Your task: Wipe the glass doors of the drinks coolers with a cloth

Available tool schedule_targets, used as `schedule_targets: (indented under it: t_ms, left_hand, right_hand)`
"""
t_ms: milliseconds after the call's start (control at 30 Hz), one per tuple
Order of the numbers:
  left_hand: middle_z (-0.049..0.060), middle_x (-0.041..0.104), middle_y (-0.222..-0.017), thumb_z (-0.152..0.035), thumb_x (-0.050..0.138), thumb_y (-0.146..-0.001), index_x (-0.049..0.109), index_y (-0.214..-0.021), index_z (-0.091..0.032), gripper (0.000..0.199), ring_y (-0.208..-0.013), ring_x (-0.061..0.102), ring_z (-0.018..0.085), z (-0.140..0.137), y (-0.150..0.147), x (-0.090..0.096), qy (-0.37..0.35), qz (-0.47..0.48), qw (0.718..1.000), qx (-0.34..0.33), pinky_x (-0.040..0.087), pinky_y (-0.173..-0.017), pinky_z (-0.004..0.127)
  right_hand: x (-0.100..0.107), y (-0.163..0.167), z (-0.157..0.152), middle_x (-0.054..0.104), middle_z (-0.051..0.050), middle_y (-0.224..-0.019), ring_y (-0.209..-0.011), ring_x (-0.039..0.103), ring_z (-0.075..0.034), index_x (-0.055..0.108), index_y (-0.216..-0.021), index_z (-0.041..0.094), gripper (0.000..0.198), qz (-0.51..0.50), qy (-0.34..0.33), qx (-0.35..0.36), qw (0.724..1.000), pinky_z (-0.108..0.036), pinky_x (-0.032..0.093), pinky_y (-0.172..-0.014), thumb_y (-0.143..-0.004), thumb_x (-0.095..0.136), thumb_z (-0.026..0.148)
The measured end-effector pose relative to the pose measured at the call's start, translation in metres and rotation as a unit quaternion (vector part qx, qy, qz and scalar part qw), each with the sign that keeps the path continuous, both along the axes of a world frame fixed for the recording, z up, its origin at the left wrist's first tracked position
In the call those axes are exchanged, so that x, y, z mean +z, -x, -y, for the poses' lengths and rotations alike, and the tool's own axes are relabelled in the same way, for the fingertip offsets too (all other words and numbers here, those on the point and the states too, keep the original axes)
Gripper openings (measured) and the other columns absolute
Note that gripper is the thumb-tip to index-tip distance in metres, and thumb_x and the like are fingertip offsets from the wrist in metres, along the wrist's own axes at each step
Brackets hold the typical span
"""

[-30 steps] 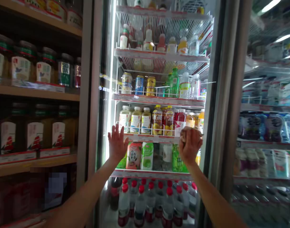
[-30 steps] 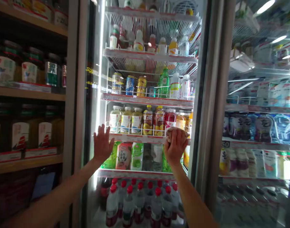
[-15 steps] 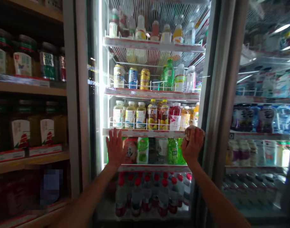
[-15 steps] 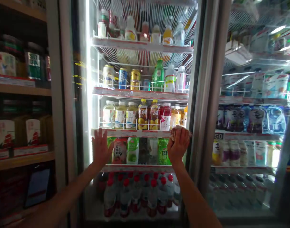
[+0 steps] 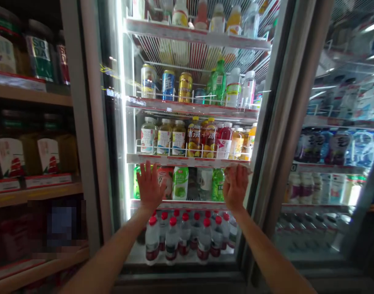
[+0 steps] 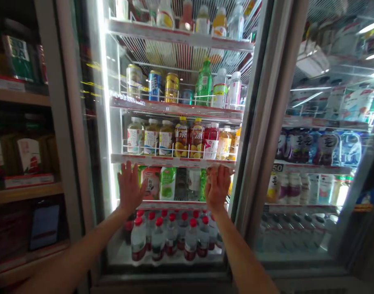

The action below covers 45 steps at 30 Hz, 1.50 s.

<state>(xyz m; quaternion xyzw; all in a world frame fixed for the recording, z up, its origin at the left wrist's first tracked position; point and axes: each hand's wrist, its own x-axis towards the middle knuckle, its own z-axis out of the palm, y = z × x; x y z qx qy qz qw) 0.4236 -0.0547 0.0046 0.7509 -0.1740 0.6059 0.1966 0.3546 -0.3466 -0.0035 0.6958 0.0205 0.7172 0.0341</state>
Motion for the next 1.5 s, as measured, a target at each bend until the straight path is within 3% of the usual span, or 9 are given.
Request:
schedule_targets:
  t_ms: [133, 333, 567, 767, 967, 1133, 1200, 1367, 1500]
  left_hand:
    - [0.019, 0.018, -0.148, -0.036, 0.04, -0.088, 0.02, -0.142, -0.012, 0.062, -0.139, 0.004, 0.029, 0.002, 0.002, -0.002, -0.006, 0.003, 1.0, 0.002, 0.016, -0.11, 0.054]
    - [0.017, 0.021, -0.148, -0.035, 0.04, -0.088, 0.026, -0.14, -0.012, 0.058, -0.139, 0.005, 0.028, -0.004, 0.005, -0.004, -0.023, -0.002, 1.0, 0.001, 0.018, -0.11, 0.051]
    - [0.014, 0.018, -0.149, -0.034, 0.042, -0.087, 0.025, -0.141, -0.014, 0.059, -0.139, 0.003, 0.026, -0.008, 0.008, -0.008, -0.035, -0.016, 0.999, -0.011, 0.016, -0.112, 0.049]
    - [0.012, 0.016, -0.15, -0.035, 0.043, -0.087, 0.032, -0.138, -0.02, 0.054, -0.139, 0.009, 0.026, -0.029, 0.005, -0.019, -0.085, -0.025, 0.996, 0.014, 0.015, -0.112, 0.049]
    - [0.015, 0.022, -0.148, -0.036, 0.042, -0.088, 0.036, -0.135, -0.017, 0.052, -0.139, 0.011, 0.027, -0.049, 0.005, -0.028, -0.07, -0.044, 0.995, 0.047, 0.017, -0.111, 0.051]
    - [0.017, 0.019, -0.148, -0.038, 0.04, -0.088, 0.033, -0.137, -0.014, 0.055, -0.139, 0.011, 0.029, -0.063, 0.003, -0.017, -0.021, -0.078, 0.995, 0.057, 0.019, -0.109, 0.054]
    - [0.017, 0.018, -0.148, -0.038, 0.039, -0.088, 0.028, -0.139, -0.015, 0.057, -0.139, 0.011, 0.029, -0.068, 0.002, -0.017, -0.005, -0.085, 0.995, 0.058, 0.018, -0.109, 0.054]
    - [0.017, 0.019, -0.148, -0.039, 0.039, -0.088, 0.025, -0.14, -0.014, 0.06, -0.138, 0.012, 0.029, -0.084, 0.003, -0.031, 0.003, -0.119, 0.991, 0.058, 0.018, -0.109, 0.055]
    - [0.019, 0.021, -0.147, -0.039, 0.039, -0.087, 0.026, -0.139, -0.011, 0.06, -0.138, 0.015, 0.029, -0.098, 0.004, -0.035, -0.004, -0.111, 0.991, 0.069, 0.019, -0.109, 0.054]
  right_hand:
    - [-0.022, 0.003, -0.015, 0.029, -0.009, -0.146, -0.137, 0.022, -0.025, 0.034, -0.138, 0.025, 0.054, -0.118, 0.123, 0.042, 0.985, -0.052, 0.025, -0.108, -0.085, 0.043, 0.018]
    - [0.006, -0.002, 0.003, 0.031, -0.017, -0.144, -0.135, 0.024, -0.03, 0.027, -0.142, 0.016, 0.057, 0.037, -0.09, -0.025, 0.995, -0.056, 0.026, -0.104, -0.087, 0.04, 0.024]
    - [0.002, -0.005, -0.061, 0.041, -0.004, -0.139, -0.137, 0.022, -0.02, 0.043, -0.131, 0.025, 0.048, -0.144, 0.192, 0.058, 0.969, -0.046, 0.017, -0.112, -0.084, 0.042, 0.019]
    - [0.037, -0.021, -0.058, 0.026, -0.011, -0.147, -0.138, 0.016, -0.026, 0.039, -0.135, 0.018, 0.05, -0.017, 0.006, 0.043, 0.999, -0.052, 0.017, -0.109, -0.085, 0.04, 0.022]
    - [0.017, -0.024, -0.103, 0.038, -0.001, -0.142, -0.138, 0.019, -0.019, 0.041, -0.133, 0.028, 0.054, -0.198, 0.299, 0.119, 0.926, -0.047, 0.005, -0.115, -0.08, 0.047, 0.021]
    - [0.061, -0.035, -0.116, 0.032, -0.006, -0.145, -0.139, 0.012, -0.022, 0.04, -0.134, 0.022, 0.051, -0.129, 0.171, 0.104, 0.971, -0.05, 0.008, -0.113, -0.084, 0.045, 0.023]
    - [0.058, -0.036, -0.124, 0.032, -0.006, -0.146, -0.139, 0.013, -0.023, 0.04, -0.135, 0.022, 0.052, -0.141, 0.198, 0.108, 0.964, -0.05, 0.007, -0.113, -0.083, 0.046, 0.023]
    - [0.021, -0.035, -0.148, 0.039, 0.0, -0.142, -0.136, 0.023, -0.019, 0.041, -0.133, 0.025, 0.051, -0.208, 0.388, 0.155, 0.884, -0.044, 0.005, -0.116, -0.082, 0.047, 0.02]
    - [0.047, -0.043, -0.166, 0.034, -0.004, -0.145, -0.137, 0.021, -0.022, 0.04, -0.134, 0.022, 0.052, -0.177, 0.282, 0.143, 0.932, -0.049, 0.004, -0.114, -0.083, 0.047, 0.021]
